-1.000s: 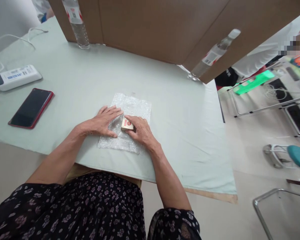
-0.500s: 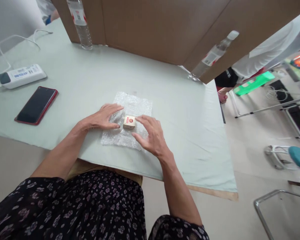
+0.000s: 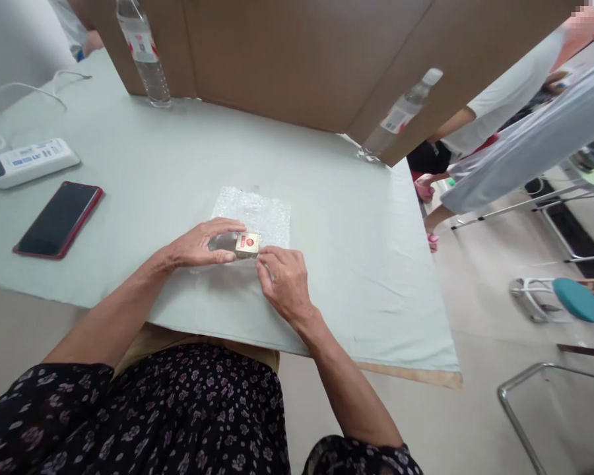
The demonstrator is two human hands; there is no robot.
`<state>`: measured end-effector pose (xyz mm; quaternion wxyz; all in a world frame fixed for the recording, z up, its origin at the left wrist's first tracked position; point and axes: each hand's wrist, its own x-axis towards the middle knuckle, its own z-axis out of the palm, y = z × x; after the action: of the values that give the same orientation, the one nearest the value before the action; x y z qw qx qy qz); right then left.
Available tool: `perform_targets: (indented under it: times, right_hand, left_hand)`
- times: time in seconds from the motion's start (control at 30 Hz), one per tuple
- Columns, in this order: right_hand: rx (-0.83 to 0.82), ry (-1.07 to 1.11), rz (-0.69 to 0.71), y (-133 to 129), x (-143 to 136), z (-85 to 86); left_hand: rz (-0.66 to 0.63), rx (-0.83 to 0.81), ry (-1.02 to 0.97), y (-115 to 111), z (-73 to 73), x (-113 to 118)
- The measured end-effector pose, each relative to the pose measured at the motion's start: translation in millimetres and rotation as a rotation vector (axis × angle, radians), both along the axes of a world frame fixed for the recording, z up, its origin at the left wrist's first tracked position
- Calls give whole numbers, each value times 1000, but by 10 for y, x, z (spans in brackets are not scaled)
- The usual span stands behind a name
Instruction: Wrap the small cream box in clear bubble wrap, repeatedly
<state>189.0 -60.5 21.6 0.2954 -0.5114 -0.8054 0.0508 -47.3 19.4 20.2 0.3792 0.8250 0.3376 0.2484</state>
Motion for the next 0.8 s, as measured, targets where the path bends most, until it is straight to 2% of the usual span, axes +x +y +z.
perform_targets:
  times: [0.07,0.13,0.33,0.47,0.8]
  right_hand:
    - [-43,75,-39,146,9,66]
    - [-99,183,-60,286,12,85]
    - [-402,549,-96,531,-32,-86]
    - [-453,641,-87,535,-53,-176]
    - [-487,681,-76,429,-45,-172]
  left_hand:
    - [-37,-38,-18,-21,31,22]
    - [-16,-55,-35,-34,43,45]
    - [225,-94,-117,-46,-53,180]
    - [298,-137,-174,-61,-102,266]
    - [273,-201,-226,-72,-115,232]
